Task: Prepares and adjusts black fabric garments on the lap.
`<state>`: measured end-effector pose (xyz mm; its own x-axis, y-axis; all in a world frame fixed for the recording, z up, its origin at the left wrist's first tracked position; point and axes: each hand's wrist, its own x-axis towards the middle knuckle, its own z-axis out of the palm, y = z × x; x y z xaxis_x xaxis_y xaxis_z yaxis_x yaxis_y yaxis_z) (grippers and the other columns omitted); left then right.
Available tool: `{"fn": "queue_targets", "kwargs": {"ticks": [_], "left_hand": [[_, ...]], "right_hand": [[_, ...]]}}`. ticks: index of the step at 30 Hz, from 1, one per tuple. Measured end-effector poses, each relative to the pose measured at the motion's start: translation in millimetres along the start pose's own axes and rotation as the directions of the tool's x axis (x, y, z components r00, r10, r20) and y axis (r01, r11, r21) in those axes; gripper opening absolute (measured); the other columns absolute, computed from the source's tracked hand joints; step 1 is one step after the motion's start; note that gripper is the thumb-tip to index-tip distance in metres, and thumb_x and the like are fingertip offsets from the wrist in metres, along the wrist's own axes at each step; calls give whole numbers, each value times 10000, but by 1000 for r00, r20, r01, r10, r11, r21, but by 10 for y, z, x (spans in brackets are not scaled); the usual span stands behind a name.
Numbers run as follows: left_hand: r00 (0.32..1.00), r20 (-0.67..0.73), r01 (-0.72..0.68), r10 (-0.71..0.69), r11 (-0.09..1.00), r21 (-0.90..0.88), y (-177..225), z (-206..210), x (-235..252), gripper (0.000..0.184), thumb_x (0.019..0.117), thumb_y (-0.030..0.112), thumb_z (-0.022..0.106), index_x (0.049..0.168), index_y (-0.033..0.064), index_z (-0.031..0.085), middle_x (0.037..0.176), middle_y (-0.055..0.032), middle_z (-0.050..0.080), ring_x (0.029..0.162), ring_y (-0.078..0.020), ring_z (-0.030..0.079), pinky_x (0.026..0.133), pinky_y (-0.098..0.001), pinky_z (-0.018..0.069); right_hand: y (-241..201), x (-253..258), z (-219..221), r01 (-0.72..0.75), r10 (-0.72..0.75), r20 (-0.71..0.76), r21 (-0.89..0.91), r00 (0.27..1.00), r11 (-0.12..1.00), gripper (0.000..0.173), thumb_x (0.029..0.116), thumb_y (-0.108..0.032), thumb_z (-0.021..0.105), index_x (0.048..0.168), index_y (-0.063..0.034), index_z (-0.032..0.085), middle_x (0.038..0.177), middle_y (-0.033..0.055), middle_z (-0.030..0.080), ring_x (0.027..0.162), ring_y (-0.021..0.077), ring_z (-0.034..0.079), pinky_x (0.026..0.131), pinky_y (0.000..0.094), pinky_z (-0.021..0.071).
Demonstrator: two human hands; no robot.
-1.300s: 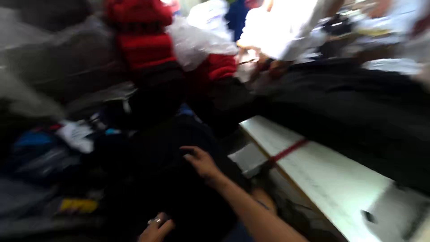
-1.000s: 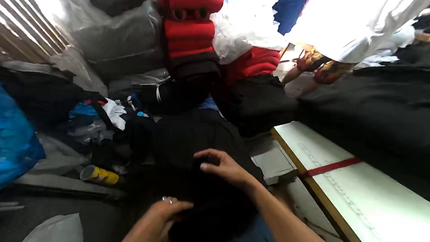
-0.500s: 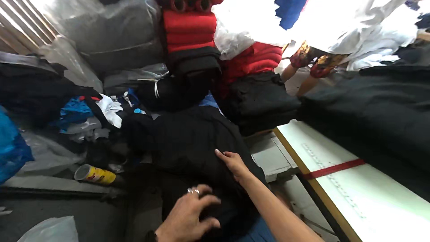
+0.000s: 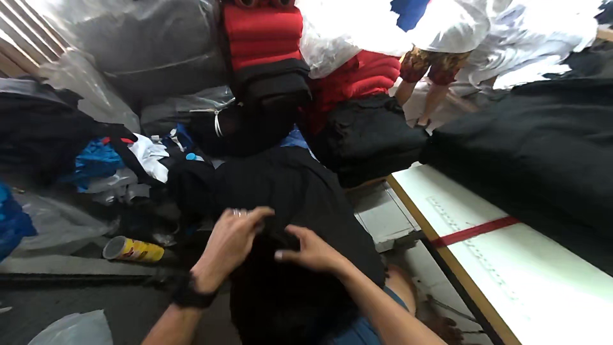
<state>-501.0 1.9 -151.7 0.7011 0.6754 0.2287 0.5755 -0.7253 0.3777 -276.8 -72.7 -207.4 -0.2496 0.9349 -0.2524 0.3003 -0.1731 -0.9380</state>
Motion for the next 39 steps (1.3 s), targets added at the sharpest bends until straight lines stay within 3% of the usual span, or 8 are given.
{"fn": "queue_targets", "kwargs": {"ticks": [3,12,17,21,25,30,35,39], "left_hand": [[951,-305,-29,47,998,63,193,352,106,288,1017,200,577,1266,175,719,1214,-32,731,1189,-233,657,1077,-510,464],[707,707,112,-3,988,-108,499,410,-1096,633,869,733,620,991,131,775,1267,-230,655,1078,-429,675,752,-620,571],[975,219,-24,41,996,-81,208,-86,-352,314,838,-35,695,1100,136,729,1064,-84,725,963,-279,721,824,-533,606],[948,-313,-47,61,997,54,364,198,113,341,1020,139,546,1338,124,666,1208,-46,734,1156,-217,676,1048,-472,507],[950,295,-51,106,981,-188,719,761,-618,477,928,613,637,1206,236,725,1372,-102,636,1242,-306,626,951,-520,568],[701,710,169,-61,982,-82,571,567,-1067,635,862,736,627,1024,141,780,1255,-221,643,1076,-415,668,762,-607,574],[933,356,12,53,984,-179,230,25,-254,286,842,-39,692,1088,102,734,1085,-119,721,1017,-307,706,887,-548,582],[957,-284,-34,62,994,103,244,284,318,307,1014,106,545,1279,153,692,1144,-18,746,1122,-222,682,1044,-504,483]], "right_hand": [[164,61,-34,-196,306,-311,339,900,920,420,1020,-293,650,1301,16,613,1178,176,692,1077,234,682,969,436,558],[189,-5,-335,-133,316,-343,464,884,876,484,1076,-323,546,1407,30,530,1278,185,651,1134,196,655,992,377,537],[-196,-111,-267,1,3,197,-21,980,1000,938,799,-400,866,1516,-79,352,1322,127,631,1201,181,634,1052,418,526],[67,115,-177,-244,253,-229,69,940,967,642,944,-310,740,1451,-28,466,1274,222,652,1177,312,655,1034,513,522],[361,62,-393,-331,552,-316,541,772,773,740,951,-351,750,1508,-4,408,1362,239,597,1210,311,626,1024,471,523],[346,-38,-447,-244,381,-233,459,895,854,753,972,-335,724,1562,-70,339,1465,220,524,1271,285,595,1046,452,514],[-181,-126,-342,-26,40,272,-55,962,998,1292,745,-360,922,1664,-184,31,1571,172,441,1395,236,513,1156,472,442],[-47,111,-213,-249,214,-165,-231,963,940,728,948,-418,718,1550,-156,405,1253,223,676,1154,394,667,984,623,520]]}}
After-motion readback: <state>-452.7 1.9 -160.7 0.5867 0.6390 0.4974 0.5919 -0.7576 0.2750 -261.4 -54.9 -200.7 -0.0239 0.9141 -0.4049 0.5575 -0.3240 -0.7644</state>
